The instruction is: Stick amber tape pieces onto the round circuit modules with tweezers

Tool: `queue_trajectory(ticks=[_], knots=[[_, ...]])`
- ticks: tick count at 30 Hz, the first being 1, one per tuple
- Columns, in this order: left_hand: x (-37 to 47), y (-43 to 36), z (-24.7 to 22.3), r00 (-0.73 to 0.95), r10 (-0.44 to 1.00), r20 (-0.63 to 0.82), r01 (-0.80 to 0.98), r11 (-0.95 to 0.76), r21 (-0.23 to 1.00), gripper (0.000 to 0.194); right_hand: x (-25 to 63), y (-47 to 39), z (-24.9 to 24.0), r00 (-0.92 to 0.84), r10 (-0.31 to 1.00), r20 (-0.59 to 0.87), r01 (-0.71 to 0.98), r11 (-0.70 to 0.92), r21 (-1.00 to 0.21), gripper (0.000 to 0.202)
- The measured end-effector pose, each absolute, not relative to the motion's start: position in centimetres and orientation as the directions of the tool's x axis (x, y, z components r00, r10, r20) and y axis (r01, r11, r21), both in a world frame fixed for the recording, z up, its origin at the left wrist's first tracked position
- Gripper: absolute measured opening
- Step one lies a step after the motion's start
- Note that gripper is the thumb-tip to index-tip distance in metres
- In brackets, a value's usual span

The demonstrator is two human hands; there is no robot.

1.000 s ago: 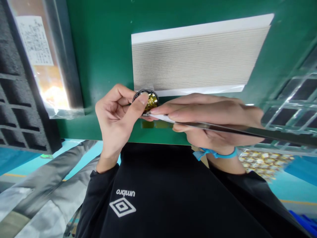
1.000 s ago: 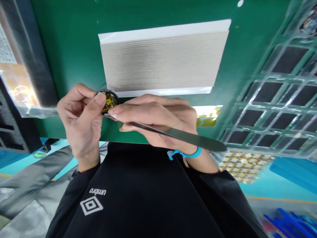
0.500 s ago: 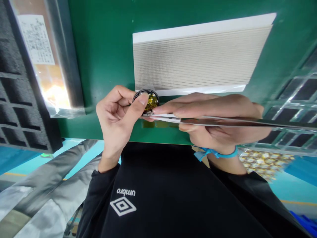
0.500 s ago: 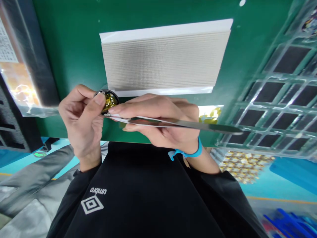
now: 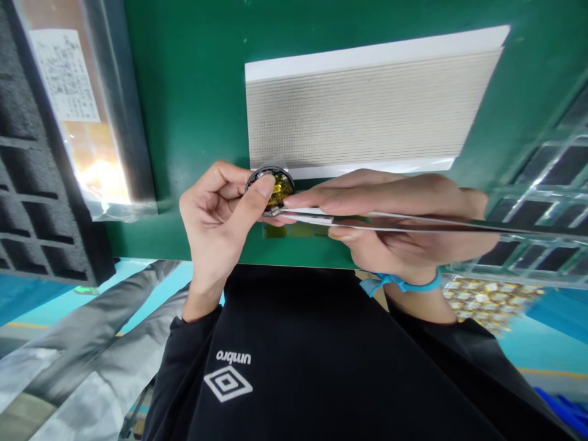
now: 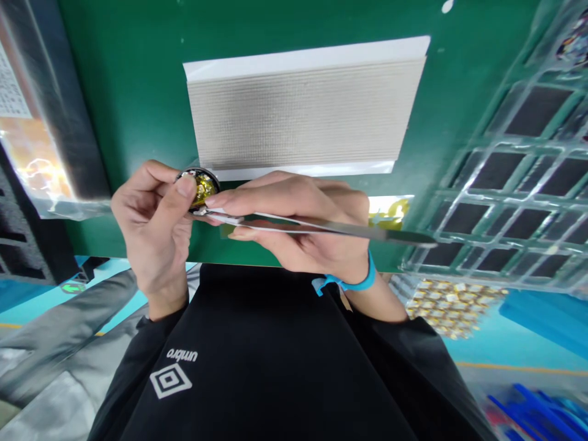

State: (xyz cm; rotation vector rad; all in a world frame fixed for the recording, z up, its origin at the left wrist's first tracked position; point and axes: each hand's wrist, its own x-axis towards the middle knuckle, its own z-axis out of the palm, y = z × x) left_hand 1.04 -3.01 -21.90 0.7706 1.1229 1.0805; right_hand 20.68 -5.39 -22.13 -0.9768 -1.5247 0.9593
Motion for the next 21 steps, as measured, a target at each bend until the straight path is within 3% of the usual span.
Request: queue_trajectory(ticks=[6,10,16,21], knots=[[0.7,-2.9,-22.4,0.104,0.953,-0.284,-0.303,0.302,0.904,0.027,20.4,-5.2,-22.6,-0.133,0.918,0.375,0.138,0.391,-0.910,0.035],[0.1,-3.2,-22.6,0.195,0.942,-0.272,-0.312,0.323,0.894,0.024,21.0,-5.2,-22.1,-0.148,0.936,0.319,0.175,0.342,-0.923,0.035],[-0.3,-3.9,-22.6,0.252,0.924,-0.289,-0.303,0.359,0.883,0.026,22.5,-4.7,-21.2,-0.369,0.908,0.200,0.199,0.287,-0.937,0.035],[-0.3,-4.0,-22.8,0.225,0.922,-0.315,-0.256,0.367,0.894,0.030,21.2,-5.1,-22.0,-0.119,0.940,0.319,0.116,0.333,-0.936,0.024]])
